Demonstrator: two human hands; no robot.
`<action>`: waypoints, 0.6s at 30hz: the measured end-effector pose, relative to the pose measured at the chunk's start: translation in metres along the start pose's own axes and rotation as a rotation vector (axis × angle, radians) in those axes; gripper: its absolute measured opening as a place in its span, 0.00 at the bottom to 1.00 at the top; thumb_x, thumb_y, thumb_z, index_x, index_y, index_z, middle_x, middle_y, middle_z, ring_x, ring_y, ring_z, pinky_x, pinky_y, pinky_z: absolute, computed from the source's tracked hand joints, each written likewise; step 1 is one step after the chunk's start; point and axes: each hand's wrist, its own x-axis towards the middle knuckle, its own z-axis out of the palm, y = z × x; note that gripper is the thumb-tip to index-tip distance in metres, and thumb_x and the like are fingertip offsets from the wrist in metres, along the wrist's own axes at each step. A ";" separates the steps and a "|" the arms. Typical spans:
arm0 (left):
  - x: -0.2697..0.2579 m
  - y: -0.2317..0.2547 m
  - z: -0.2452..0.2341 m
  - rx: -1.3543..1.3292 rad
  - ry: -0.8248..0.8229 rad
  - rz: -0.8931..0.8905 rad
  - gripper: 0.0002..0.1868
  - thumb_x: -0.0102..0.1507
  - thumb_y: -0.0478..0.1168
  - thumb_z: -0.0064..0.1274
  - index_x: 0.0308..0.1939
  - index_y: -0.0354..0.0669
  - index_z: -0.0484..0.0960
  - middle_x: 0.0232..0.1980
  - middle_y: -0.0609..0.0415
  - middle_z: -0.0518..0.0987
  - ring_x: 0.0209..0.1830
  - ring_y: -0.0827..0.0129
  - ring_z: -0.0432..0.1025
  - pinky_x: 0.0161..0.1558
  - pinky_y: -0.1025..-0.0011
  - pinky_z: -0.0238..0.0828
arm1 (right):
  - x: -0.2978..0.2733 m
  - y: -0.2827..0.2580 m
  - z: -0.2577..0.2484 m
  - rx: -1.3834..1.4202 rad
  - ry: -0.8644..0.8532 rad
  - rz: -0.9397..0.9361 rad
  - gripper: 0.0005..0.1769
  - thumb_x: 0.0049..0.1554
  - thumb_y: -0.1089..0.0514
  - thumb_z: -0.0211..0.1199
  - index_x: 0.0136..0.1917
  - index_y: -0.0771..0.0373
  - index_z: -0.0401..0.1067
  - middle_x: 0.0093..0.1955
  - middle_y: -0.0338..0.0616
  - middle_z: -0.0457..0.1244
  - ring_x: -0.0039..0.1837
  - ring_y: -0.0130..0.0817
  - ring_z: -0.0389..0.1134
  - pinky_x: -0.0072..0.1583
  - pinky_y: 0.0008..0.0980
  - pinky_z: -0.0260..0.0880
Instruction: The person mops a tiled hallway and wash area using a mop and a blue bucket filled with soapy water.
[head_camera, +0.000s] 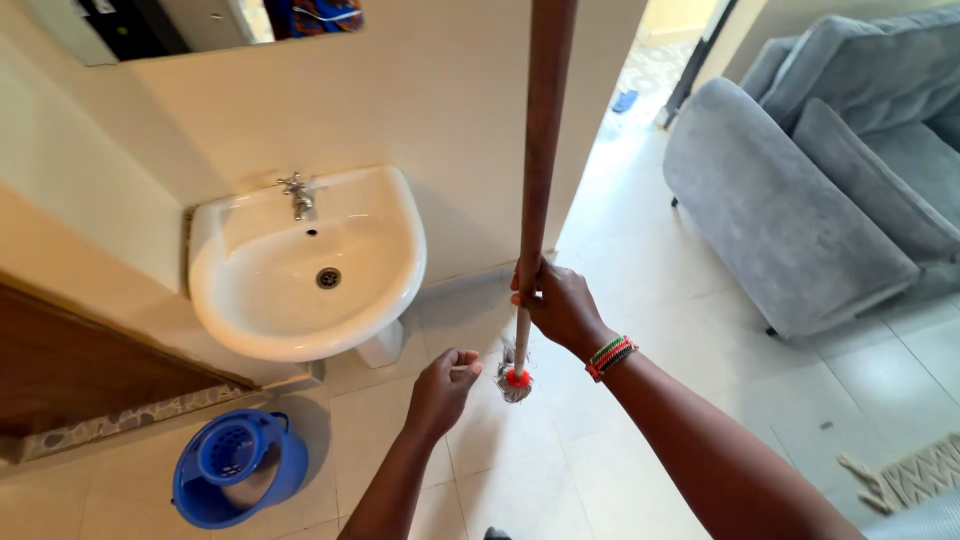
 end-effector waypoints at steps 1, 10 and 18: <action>-0.001 -0.002 -0.004 -0.024 0.005 0.003 0.19 0.63 0.49 0.56 0.51 0.41 0.82 0.47 0.53 0.87 0.45 0.70 0.81 0.49 0.70 0.75 | 0.002 -0.012 0.001 0.026 0.006 -0.051 0.16 0.51 0.64 0.69 0.51 0.62 0.67 0.43 0.41 0.72 0.49 0.38 0.77 0.48 0.36 0.79; -0.033 -0.032 -0.047 -0.154 0.103 0.002 0.16 0.64 0.44 0.57 0.52 0.41 0.81 0.48 0.56 0.85 0.42 0.70 0.80 0.47 0.71 0.76 | 0.006 -0.141 0.025 -0.014 -0.240 -0.196 0.19 0.52 0.62 0.70 0.54 0.61 0.65 0.40 0.40 0.72 0.42 0.38 0.76 0.44 0.36 0.76; -0.098 -0.075 -0.131 -0.276 0.363 0.004 0.18 0.64 0.48 0.57 0.52 0.41 0.81 0.49 0.54 0.85 0.48 0.67 0.80 0.48 0.70 0.75 | -0.010 -0.257 0.088 0.131 -0.366 -0.428 0.21 0.50 0.63 0.72 0.54 0.62 0.66 0.42 0.39 0.72 0.44 0.37 0.77 0.46 0.34 0.78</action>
